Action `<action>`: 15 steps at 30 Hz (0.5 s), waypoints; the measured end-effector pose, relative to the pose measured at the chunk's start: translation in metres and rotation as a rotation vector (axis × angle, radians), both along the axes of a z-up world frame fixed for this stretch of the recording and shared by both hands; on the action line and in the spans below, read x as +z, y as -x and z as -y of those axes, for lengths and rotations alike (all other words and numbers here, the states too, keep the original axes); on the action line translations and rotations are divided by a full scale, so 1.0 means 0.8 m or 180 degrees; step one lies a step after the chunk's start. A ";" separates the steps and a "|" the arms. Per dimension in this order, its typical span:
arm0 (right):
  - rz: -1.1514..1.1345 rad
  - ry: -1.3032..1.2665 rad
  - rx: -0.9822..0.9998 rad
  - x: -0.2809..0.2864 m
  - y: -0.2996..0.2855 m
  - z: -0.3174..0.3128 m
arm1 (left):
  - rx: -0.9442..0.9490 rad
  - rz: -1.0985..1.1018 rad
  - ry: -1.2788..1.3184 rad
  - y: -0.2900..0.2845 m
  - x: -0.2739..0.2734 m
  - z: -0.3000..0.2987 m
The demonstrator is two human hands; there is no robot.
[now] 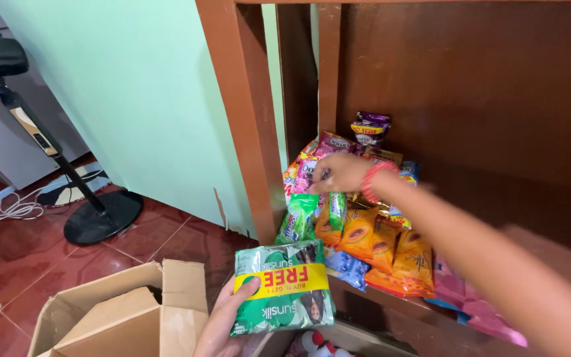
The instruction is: Organizing various consumer products from cardboard boxes onto wooden storage shelves.
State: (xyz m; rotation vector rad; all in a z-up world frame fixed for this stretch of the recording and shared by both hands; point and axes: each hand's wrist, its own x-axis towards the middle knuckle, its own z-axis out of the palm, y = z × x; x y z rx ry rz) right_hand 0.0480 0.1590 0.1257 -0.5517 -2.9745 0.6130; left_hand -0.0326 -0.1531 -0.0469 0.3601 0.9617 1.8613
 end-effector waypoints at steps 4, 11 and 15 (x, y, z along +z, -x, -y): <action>0.0188 0.1308 0.0198 0.041 -0.039 0.004 | 0.0006 -0.0110 -0.0019 0.011 0.005 -0.004; -0.0480 0.2067 0.0249 0.025 -0.027 -0.009 | 0.0017 -0.0419 -0.0068 0.026 -0.003 -0.022; -0.0313 0.1604 -0.0207 -0.004 0.001 0.021 | -0.0025 -0.0488 -0.0208 0.019 -0.002 -0.020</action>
